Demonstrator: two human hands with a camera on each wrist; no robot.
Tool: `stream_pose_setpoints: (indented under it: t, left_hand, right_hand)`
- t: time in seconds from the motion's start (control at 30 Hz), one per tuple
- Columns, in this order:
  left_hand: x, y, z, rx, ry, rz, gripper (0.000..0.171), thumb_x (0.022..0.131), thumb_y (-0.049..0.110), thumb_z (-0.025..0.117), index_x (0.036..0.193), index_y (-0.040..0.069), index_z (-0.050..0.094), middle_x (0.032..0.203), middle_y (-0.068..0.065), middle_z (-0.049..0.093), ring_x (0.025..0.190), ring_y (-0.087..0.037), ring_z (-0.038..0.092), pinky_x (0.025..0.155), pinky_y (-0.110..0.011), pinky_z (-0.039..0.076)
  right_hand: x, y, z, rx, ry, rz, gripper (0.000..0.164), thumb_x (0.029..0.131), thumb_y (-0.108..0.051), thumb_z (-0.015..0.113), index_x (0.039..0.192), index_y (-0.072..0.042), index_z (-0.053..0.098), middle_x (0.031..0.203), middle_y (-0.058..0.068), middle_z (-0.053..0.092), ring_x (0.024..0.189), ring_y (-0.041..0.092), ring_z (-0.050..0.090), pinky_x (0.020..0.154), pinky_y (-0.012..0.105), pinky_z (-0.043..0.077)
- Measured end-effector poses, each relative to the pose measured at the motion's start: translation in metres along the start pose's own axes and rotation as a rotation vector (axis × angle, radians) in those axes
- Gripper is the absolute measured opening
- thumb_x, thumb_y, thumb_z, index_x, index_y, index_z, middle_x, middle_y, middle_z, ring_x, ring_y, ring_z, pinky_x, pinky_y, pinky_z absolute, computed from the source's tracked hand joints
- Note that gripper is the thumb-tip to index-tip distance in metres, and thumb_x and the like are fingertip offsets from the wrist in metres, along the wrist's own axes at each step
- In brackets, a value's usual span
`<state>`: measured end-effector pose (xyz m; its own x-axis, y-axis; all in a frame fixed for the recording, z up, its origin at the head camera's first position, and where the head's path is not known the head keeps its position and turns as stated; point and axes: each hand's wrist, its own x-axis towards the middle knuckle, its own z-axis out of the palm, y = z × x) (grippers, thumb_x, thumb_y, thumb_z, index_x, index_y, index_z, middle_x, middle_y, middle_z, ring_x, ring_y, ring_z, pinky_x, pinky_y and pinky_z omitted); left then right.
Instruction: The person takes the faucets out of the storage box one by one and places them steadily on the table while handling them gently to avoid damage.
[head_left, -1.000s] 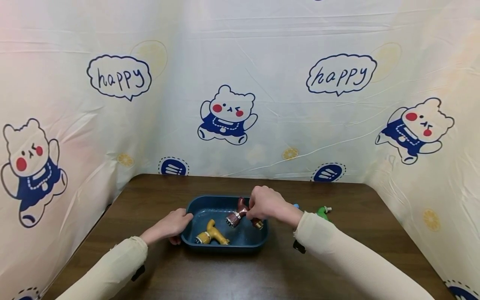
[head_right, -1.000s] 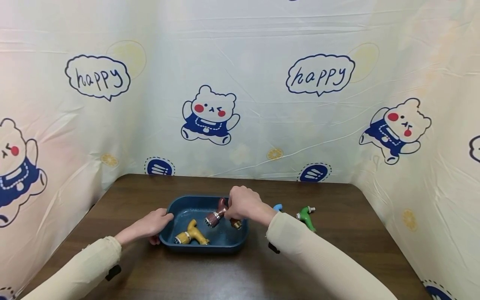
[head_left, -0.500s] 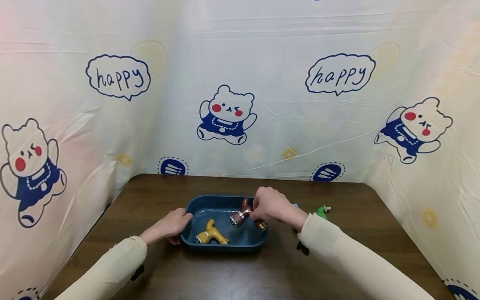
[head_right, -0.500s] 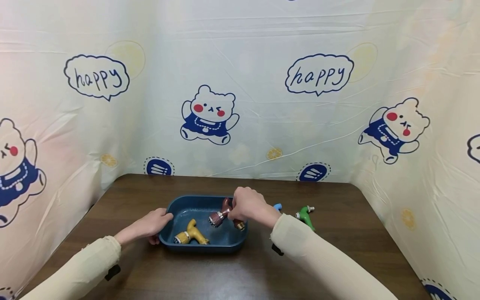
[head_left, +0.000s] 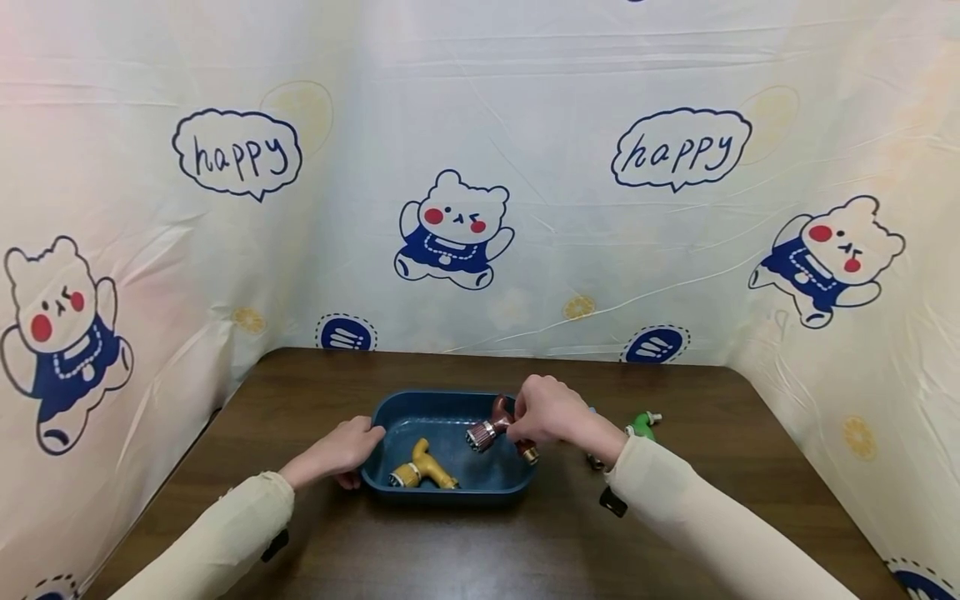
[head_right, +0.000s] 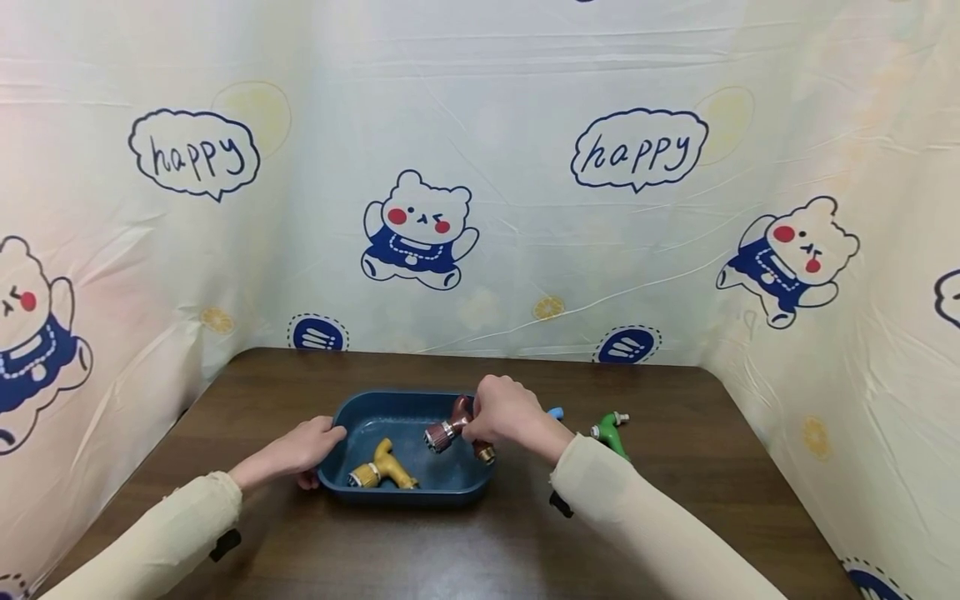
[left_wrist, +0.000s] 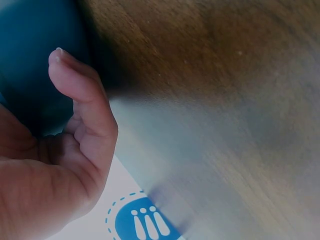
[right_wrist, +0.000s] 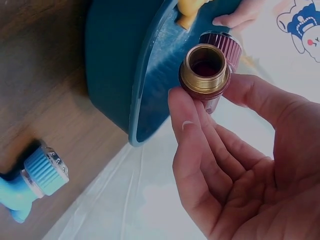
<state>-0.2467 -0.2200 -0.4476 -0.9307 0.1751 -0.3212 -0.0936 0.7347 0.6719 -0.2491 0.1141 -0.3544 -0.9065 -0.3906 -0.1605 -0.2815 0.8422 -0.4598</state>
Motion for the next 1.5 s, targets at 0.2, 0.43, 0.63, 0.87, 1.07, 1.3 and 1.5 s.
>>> stream_pose_setpoints:
  t: [0.2, 0.43, 0.63, 0.87, 1.07, 1.3, 1.5]
  left_hand:
    - [-0.001, 0.001, 0.000, -0.001, -0.005, -0.009, 0.036, 0.111, 0.021, 0.038, 0.119, -0.009, 0.056, 0.072, -0.015, 0.063, 0.051, -0.023, 0.066, 0.048, -0.034, 0.060]
    - [-0.005, 0.004, 0.000, 0.005, 0.010, 0.009, 0.036, 0.110, 0.021, 0.039, 0.116, -0.009, 0.058, 0.067, -0.014, 0.063, 0.048, -0.022, 0.065, 0.044, -0.034, 0.058]
    - [-0.005, 0.004, 0.000, 0.010, 0.011, 0.000, 0.037, 0.110, 0.020, 0.039, 0.119, -0.010, 0.057, 0.067, -0.015, 0.063, 0.048, -0.022, 0.065, 0.044, -0.034, 0.058]
    - [-0.004, 0.004, 0.000, 0.006, 0.008, -0.013, 0.038, 0.109, 0.020, 0.038, 0.122, -0.011, 0.056, 0.067, -0.015, 0.063, 0.048, -0.021, 0.065, 0.044, -0.034, 0.058]
    - [-0.005, 0.004, 0.000, 0.014, 0.005, -0.008, 0.040, 0.110, 0.020, 0.038, 0.125, -0.013, 0.055, 0.069, -0.016, 0.063, 0.048, -0.022, 0.065, 0.044, -0.034, 0.058]
    - [-0.004, 0.005, -0.001, 0.020, 0.001, -0.004, 0.040, 0.110, 0.021, 0.039, 0.125, -0.012, 0.055, 0.069, -0.015, 0.063, 0.048, -0.022, 0.065, 0.045, -0.034, 0.058]
    - [-0.004, 0.006, -0.001, 0.021, -0.001, -0.003, 0.039, 0.110, 0.021, 0.039, 0.124, -0.012, 0.055, 0.069, -0.015, 0.063, 0.049, -0.023, 0.065, 0.045, -0.035, 0.059]
  right_hand:
    - [-0.004, 0.004, 0.000, 0.019, 0.011, -0.011, 0.030, 0.089, -0.019, 0.083, 0.062, -0.014, 0.071, 0.055, -0.003, 0.062, 0.050, 0.013, 0.055, 0.045, 0.025, 0.044]
    - [-0.011, 0.008, 0.002, 0.043, 0.025, -0.008, 0.030, 0.089, -0.019, 0.084, 0.062, -0.013, 0.070, 0.055, -0.003, 0.062, 0.049, 0.014, 0.059, 0.046, 0.025, 0.046]
    - [-0.016, 0.012, 0.003, 0.052, 0.033, 0.003, 0.031, 0.089, -0.021, 0.085, 0.062, -0.014, 0.070, 0.055, -0.004, 0.063, 0.050, 0.015, 0.061, 0.046, 0.026, 0.046]
    - [-0.020, 0.015, 0.004, 0.083, 0.038, 0.016, 0.031, 0.090, -0.019, 0.084, 0.062, -0.013, 0.071, 0.056, -0.004, 0.064, 0.053, 0.018, 0.066, 0.046, 0.026, 0.046]
    - [-0.024, 0.016, 0.004, 0.094, 0.041, 0.029, 0.034, 0.090, -0.020, 0.084, 0.061, -0.012, 0.069, 0.054, -0.005, 0.064, 0.051, 0.015, 0.065, 0.045, 0.024, 0.040]
    - [-0.029, 0.020, 0.004, 0.094, 0.065, 0.007, 0.039, 0.089, -0.020, 0.084, 0.057, -0.013, 0.063, 0.050, -0.008, 0.059, 0.048, 0.013, 0.062, 0.044, 0.024, 0.033]
    - [-0.036, 0.024, 0.003, 0.127, 0.065, -0.009, 0.038, 0.088, -0.018, 0.085, 0.057, -0.013, 0.063, 0.050, -0.008, 0.058, 0.047, 0.011, 0.059, 0.044, 0.024, 0.038]
